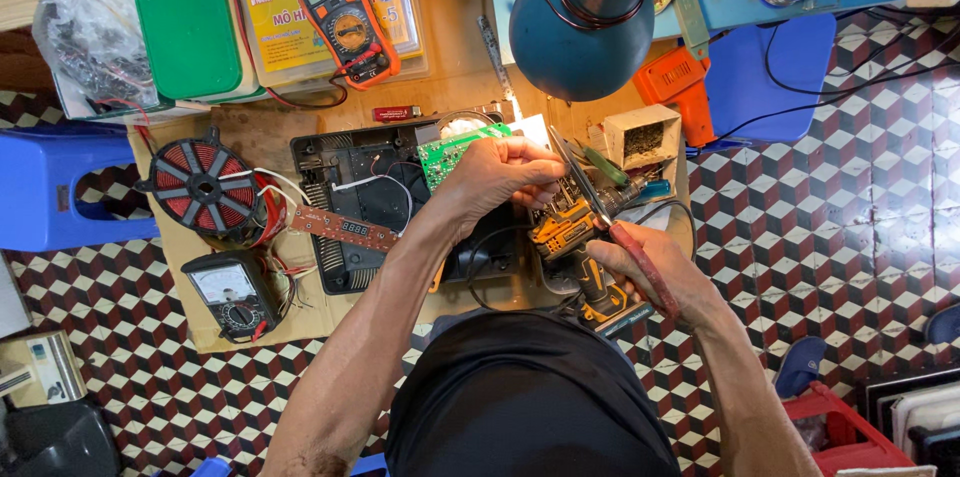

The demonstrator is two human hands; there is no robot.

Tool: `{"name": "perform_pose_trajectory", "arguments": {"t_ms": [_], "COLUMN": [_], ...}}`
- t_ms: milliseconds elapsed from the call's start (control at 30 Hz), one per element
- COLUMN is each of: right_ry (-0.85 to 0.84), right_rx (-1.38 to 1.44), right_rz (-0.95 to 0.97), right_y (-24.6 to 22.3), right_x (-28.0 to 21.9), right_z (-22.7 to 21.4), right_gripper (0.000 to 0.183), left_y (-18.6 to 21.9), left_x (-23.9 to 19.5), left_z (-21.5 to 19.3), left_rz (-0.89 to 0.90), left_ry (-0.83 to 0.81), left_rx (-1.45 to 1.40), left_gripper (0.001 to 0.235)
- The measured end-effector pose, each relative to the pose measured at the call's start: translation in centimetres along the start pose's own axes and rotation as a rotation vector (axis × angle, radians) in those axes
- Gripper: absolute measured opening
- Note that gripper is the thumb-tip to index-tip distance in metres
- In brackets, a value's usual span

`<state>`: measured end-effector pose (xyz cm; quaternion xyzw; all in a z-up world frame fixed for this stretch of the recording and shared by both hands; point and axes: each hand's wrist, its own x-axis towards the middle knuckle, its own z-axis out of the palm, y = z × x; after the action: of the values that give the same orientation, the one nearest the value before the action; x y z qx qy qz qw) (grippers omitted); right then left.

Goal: The person marks a green circuit board with a pen, then uses a cordless drill to create holes in the board. They also handle a metal heatsink and other small components on a cluttered workbench.

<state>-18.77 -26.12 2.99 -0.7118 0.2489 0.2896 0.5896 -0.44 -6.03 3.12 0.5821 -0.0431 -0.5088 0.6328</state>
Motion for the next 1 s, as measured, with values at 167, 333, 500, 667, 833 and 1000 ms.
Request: {"name": "perform_pose_trajectory", "arguments": {"t_ms": [167, 333, 500, 667, 833, 1000], "right_ry": [0.026, 0.007, 0.004, -0.009, 0.005, 0.019], "right_rx": [-0.001, 0.217, 0.259, 0.264, 0.227, 0.179], "right_rz": [0.033, 0.055, 0.072, -0.004, 0.019, -0.010], "right_y": [-0.7, -1.4, -1.8, -1.8, -1.1, 0.2], "right_x": [0.2, 1.0, 1.0, 0.6, 0.8, 1.4], "right_z": [1.0, 2.1, 1.9, 1.8, 1.8, 1.8], "right_gripper": [0.054, 0.045, 0.048, 0.048, 0.048, 0.045], "left_y": [-0.9, -1.7, -1.4, -1.2, -1.3, -1.2], "left_x": [0.4, 0.7, 1.3, 1.6, 1.6, 1.3], "left_z": [0.4, 0.6, -0.1, -0.4, -0.3, 0.0], "left_rz": [0.041, 0.057, 0.057, 0.054, 0.057, 0.056], "left_ry": [0.087, 0.118, 0.070, 0.006, 0.026, 0.060], "left_rx": [-0.187, -0.306, -0.344, -0.334, -0.328, -0.307], "left_gripper": [0.028, 0.027, 0.024, 0.023, 0.022, 0.022]}}
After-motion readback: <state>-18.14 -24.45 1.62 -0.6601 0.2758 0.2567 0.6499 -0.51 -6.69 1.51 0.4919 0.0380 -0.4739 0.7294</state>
